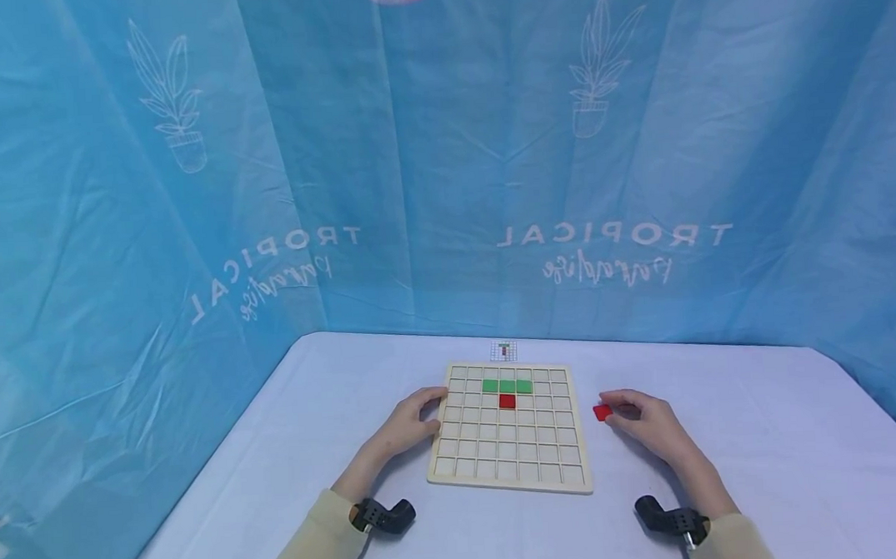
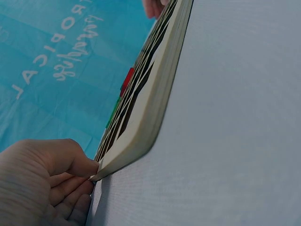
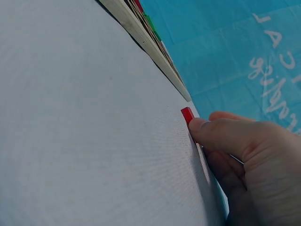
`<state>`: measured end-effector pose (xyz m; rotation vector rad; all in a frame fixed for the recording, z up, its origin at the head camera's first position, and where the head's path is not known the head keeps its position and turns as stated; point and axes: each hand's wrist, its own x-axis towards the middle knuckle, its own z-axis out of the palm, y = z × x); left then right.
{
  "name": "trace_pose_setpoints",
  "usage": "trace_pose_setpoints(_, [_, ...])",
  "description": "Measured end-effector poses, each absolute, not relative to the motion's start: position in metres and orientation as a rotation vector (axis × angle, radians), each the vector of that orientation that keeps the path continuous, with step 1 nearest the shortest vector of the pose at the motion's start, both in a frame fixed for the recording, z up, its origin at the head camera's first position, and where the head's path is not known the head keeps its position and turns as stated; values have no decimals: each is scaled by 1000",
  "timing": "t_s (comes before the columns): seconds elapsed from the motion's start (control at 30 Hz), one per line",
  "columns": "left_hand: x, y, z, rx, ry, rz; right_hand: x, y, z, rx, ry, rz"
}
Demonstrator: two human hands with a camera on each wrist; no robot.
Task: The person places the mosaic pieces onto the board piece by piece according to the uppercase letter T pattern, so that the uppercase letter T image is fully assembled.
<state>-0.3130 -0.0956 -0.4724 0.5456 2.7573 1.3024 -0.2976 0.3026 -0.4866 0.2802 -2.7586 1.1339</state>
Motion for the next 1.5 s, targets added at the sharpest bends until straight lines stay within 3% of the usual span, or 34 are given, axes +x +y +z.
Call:
trace_pose_setpoints(0.27, [-311, -96, -473, 557, 2755, 1314, -295, 303, -484, 258, -2733, 1083])
trace_pose_setpoints(0.67, [-315, -97, -469, 594, 2773, 1284, -294, 297, -448, 267, -2626, 1190])
trace_pose_setpoints(0.93, [-312, -98, -469, 591, 2771, 1285, -349, 293, -486, 340, -2545, 1226])
trace_pose_setpoints(1.17, [-311, -97, -469, 581, 2764, 1291, -308, 227, -427, 411, -2580, 1350])
trace_pose_setpoints(1.5, [-311, -97, -469, 573, 2771, 1286, -312, 186, -427, 504, -2564, 1439])
